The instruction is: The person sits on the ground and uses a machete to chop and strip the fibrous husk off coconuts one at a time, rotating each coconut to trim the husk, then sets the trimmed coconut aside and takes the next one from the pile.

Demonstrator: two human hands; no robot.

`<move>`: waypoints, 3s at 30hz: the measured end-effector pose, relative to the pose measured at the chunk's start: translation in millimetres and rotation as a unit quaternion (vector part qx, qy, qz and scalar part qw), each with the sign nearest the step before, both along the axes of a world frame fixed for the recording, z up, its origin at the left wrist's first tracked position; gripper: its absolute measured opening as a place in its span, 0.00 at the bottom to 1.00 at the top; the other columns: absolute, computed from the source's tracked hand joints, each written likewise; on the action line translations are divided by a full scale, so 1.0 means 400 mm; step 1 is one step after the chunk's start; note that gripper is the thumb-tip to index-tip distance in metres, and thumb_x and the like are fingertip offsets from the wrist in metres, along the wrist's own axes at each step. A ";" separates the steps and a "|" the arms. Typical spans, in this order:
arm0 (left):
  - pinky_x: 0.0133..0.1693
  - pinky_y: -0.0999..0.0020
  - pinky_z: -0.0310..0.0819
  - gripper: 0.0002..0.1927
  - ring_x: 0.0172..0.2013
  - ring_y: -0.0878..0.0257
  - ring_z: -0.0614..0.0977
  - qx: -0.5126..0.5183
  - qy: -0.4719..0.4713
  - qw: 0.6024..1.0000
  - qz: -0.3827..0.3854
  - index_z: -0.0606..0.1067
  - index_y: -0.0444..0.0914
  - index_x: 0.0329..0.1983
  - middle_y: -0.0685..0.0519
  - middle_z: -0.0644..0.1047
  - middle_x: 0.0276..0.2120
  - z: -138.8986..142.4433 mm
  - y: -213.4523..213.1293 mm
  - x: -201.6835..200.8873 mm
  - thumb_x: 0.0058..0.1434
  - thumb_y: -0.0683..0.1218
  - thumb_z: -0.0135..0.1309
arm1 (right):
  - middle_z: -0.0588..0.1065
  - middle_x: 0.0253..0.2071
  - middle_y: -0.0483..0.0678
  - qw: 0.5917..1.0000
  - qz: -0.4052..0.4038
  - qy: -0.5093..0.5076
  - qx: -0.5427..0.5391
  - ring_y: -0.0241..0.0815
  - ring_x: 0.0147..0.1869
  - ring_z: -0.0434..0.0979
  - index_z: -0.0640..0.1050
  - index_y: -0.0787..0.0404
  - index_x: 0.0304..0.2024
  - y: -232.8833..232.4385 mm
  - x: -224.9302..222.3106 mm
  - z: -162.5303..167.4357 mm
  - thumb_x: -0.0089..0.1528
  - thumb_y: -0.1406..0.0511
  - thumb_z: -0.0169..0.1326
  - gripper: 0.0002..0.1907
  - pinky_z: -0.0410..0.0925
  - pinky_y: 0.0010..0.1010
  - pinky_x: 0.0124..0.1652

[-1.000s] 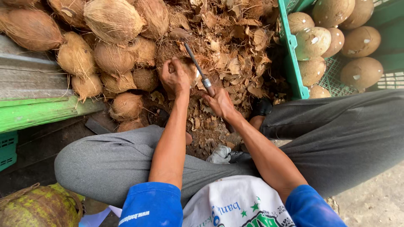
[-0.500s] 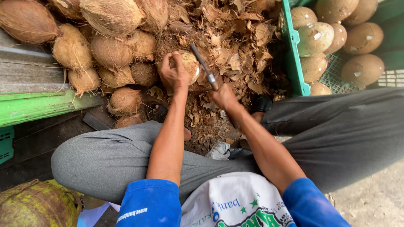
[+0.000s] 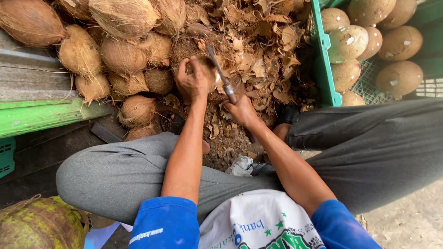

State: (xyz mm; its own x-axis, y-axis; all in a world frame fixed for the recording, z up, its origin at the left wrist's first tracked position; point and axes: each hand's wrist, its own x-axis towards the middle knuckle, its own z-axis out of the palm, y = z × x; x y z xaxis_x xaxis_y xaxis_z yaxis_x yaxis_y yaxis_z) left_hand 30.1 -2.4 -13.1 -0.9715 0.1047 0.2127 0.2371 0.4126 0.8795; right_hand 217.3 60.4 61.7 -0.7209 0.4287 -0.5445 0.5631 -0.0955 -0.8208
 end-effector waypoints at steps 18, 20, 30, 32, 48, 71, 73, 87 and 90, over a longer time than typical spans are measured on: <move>0.45 0.49 0.75 0.40 0.47 0.54 0.79 -0.045 -0.256 0.965 -0.016 0.73 0.46 0.57 0.48 0.77 0.47 0.074 -0.051 -0.039 0.42 0.67 0.60 | 0.67 0.28 0.42 0.996 -0.017 0.043 0.076 0.36 0.25 0.68 0.65 0.53 0.42 0.060 0.018 0.055 0.67 0.51 0.51 0.16 0.72 0.36 0.28; 0.47 0.50 0.74 0.35 0.49 0.55 0.79 -0.047 -0.154 0.987 -0.001 0.75 0.45 0.54 0.50 0.78 0.48 0.062 -0.060 -0.041 0.49 0.68 0.58 | 0.64 0.28 0.44 0.995 -0.006 0.006 0.099 0.38 0.26 0.64 0.64 0.55 0.42 0.054 0.015 0.057 0.69 0.48 0.49 0.20 0.69 0.39 0.28; 0.43 0.55 0.78 0.30 0.46 0.55 0.78 -0.127 -0.080 0.989 0.010 0.76 0.46 0.51 0.48 0.74 0.50 0.029 -0.017 -0.014 0.61 0.72 0.50 | 0.67 0.25 0.41 0.996 -0.035 0.036 0.072 0.33 0.22 0.66 0.68 0.55 0.38 0.026 0.009 0.081 0.69 0.55 0.51 0.13 0.70 0.32 0.24; 0.47 0.55 0.77 0.29 0.49 0.55 0.79 -0.136 -0.074 0.988 0.006 0.76 0.46 0.50 0.49 0.75 0.50 0.021 -0.020 -0.014 0.63 0.72 0.49 | 0.65 0.24 0.41 0.991 -0.072 0.072 0.090 0.34 0.23 0.65 0.67 0.58 0.37 0.028 0.009 0.069 0.71 0.56 0.52 0.15 0.68 0.32 0.24; 0.43 0.55 0.76 0.31 0.49 0.55 0.78 -0.205 -0.163 0.965 0.025 0.76 0.49 0.53 0.50 0.75 0.52 0.067 -0.006 0.008 0.59 0.73 0.47 | 0.65 0.21 0.41 0.978 -0.115 0.165 0.064 0.34 0.19 0.60 0.69 0.56 0.32 0.014 -0.007 0.024 0.71 0.58 0.52 0.15 0.59 0.32 0.19; 0.45 0.56 0.77 0.26 0.44 0.56 0.81 -0.064 -0.123 0.990 -0.042 0.78 0.44 0.43 0.50 0.80 0.42 0.055 -0.038 -0.058 0.59 0.69 0.51 | 0.66 0.20 0.45 0.994 0.029 -0.105 0.031 0.35 0.17 0.60 0.69 0.54 0.28 0.039 -0.015 0.000 0.69 0.49 0.53 0.21 0.58 0.31 0.18; 0.46 0.55 0.74 0.27 0.45 0.56 0.80 -0.089 -0.101 0.990 -0.040 0.78 0.44 0.44 0.50 0.80 0.43 0.058 -0.043 -0.057 0.60 0.70 0.52 | 0.68 0.20 0.45 0.997 -0.012 -0.075 0.027 0.34 0.17 0.62 0.69 0.54 0.29 0.038 -0.016 0.005 0.69 0.50 0.52 0.20 0.61 0.31 0.18; 0.48 0.55 0.74 0.32 0.44 0.59 0.81 -0.086 -0.158 0.983 -0.041 0.79 0.46 0.44 0.52 0.81 0.42 0.070 -0.043 -0.077 0.57 0.75 0.50 | 0.70 0.18 0.44 0.996 -0.017 -0.065 -0.061 0.34 0.14 0.64 0.74 0.60 0.36 0.012 0.004 -0.082 0.67 0.54 0.53 0.16 0.59 0.30 0.14; 0.46 0.48 0.73 0.37 0.45 0.55 0.77 -0.118 -0.173 0.976 0.055 0.74 0.46 0.50 0.47 0.76 0.45 0.095 -0.047 -0.055 0.49 0.76 0.57 | 0.70 0.19 0.44 0.997 0.034 -0.070 0.009 0.33 0.15 0.61 0.76 0.60 0.37 0.015 -0.004 -0.082 0.69 0.53 0.53 0.17 0.58 0.29 0.15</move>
State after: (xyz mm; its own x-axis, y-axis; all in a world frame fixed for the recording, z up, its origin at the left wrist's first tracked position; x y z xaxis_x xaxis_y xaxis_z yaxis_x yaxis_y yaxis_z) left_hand 8.3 -21.3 24.7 -0.9891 0.0029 -0.1475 -0.1139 0.6203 0.7760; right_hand 215.7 66.3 29.1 -0.6663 0.3910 -0.6349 0.6772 -0.0391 -0.7347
